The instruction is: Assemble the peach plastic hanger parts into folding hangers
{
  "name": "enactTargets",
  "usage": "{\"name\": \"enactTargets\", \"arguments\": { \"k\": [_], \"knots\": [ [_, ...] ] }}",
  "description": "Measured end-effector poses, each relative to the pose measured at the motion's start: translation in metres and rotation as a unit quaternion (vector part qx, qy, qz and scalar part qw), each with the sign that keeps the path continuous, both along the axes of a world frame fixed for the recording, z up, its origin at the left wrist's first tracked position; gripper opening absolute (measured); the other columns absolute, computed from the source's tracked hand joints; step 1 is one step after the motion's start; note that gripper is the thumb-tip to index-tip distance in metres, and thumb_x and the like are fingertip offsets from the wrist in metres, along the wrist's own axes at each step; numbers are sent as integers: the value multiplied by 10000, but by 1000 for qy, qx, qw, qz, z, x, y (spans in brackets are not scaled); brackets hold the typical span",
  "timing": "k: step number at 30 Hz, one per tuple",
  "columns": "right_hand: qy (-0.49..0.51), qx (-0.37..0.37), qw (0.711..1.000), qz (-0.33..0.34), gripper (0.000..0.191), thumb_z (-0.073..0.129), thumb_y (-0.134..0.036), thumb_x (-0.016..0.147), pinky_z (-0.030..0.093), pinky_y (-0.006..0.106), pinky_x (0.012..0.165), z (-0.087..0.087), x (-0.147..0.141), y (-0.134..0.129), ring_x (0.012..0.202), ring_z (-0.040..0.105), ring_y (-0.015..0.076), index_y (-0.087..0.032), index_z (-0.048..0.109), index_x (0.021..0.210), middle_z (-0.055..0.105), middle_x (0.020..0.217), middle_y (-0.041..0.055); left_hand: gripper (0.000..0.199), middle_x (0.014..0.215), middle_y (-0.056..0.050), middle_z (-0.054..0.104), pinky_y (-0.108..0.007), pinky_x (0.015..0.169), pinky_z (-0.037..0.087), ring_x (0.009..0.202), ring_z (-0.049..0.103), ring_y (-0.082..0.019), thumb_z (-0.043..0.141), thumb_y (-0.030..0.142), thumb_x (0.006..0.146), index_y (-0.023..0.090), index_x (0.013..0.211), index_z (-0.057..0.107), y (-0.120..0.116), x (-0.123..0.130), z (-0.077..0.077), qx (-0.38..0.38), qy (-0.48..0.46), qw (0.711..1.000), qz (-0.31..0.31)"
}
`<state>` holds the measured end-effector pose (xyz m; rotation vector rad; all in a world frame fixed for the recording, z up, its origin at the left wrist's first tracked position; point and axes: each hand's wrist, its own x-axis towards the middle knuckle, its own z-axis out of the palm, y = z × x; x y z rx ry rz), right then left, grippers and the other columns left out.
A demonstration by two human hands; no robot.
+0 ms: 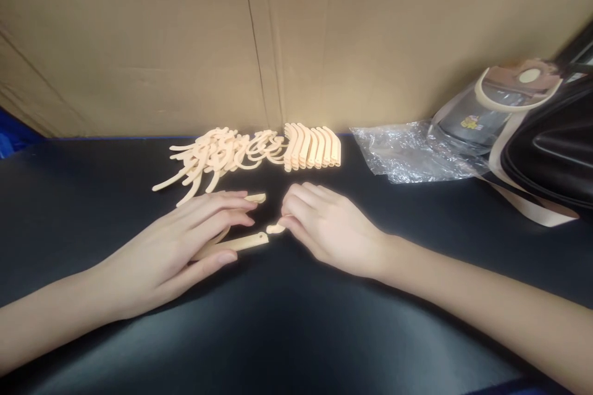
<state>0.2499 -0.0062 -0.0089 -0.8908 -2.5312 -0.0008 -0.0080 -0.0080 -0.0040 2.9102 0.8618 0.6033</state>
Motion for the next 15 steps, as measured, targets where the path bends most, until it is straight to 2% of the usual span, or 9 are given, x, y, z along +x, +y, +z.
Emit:
{"name": "enactTargets", "arguments": {
  "k": [4, 7, 9, 15],
  "knots": [
    [36, 1, 999, -10, 223, 324, -254, 1032, 456, 260, 609, -2, 2, -2, 666, 549, 142, -195, 472, 877, 591, 829, 45, 272, 1396, -130, 528, -397, 1060, 430, 1344, 443, -264, 484, 386, 992, 182, 1160, 548, 1, 2, -2, -32, 5, 999, -19],
    [47, -37, 998, -33, 205, 303, -286, 1041, 385, 221, 481, -5, 3, -4, 498, 499, 105, -212, 438, 905, 558, 714, -23, 126, 1371, -130, 547, -388, 1045, 446, 1362, 430, -256, 479, 294, 991, 187, 1005, 544, 3, 3, -1, -42, 17, 998, -32],
    [36, -42, 998, -43, 188, 308, -291, 1040, 351, 213, 449, -6, 3, -5, 440, 478, 99, -214, 441, 932, 542, 646, -51, 135, 1330, -122, 577, -380, 1036, 456, 1364, 435, -249, 450, 248, 995, 191, 905, 532, 3, 3, 0, -56, 26, 997, -40],
    [-6, -17, 999, -30, 212, 324, -267, 1036, 398, 223, 520, -5, 2, -5, 557, 580, 116, -195, 515, 977, 640, 753, -2, 162, 1223, -73, 612, -375, 1039, 452, 1327, 458, -243, 454, 237, 990, 205, 854, 536, 2, 3, 0, -70, 0, 996, -50]
  ]
}}
